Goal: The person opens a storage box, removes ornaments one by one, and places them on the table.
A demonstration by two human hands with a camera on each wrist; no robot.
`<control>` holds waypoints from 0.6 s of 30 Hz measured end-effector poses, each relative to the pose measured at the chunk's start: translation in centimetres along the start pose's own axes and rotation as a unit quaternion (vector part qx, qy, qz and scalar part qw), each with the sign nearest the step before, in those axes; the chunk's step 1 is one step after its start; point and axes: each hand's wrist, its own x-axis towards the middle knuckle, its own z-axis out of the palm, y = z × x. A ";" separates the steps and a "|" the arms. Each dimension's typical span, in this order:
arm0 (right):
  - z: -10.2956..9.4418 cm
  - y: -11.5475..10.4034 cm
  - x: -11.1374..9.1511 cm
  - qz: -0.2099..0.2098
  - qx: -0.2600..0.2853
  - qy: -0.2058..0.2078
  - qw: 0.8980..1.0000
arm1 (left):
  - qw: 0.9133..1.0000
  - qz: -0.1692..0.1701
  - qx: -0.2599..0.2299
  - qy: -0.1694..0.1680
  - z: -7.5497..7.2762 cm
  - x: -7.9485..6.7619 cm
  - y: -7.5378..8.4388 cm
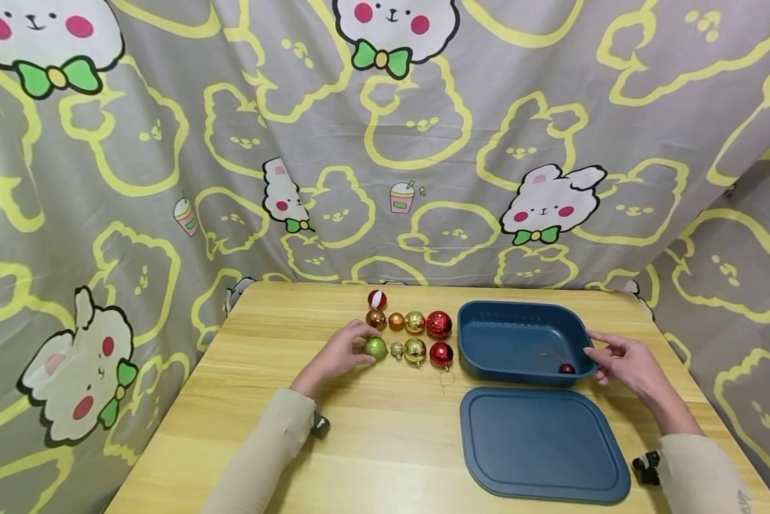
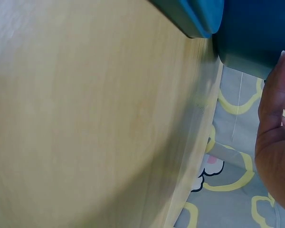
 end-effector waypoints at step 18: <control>-0.2 -0.2 0.1 0.004 -0.007 0.001 1.000 | 1.000 -0.009 -0.002 -0.006 0.1 0.1 0.2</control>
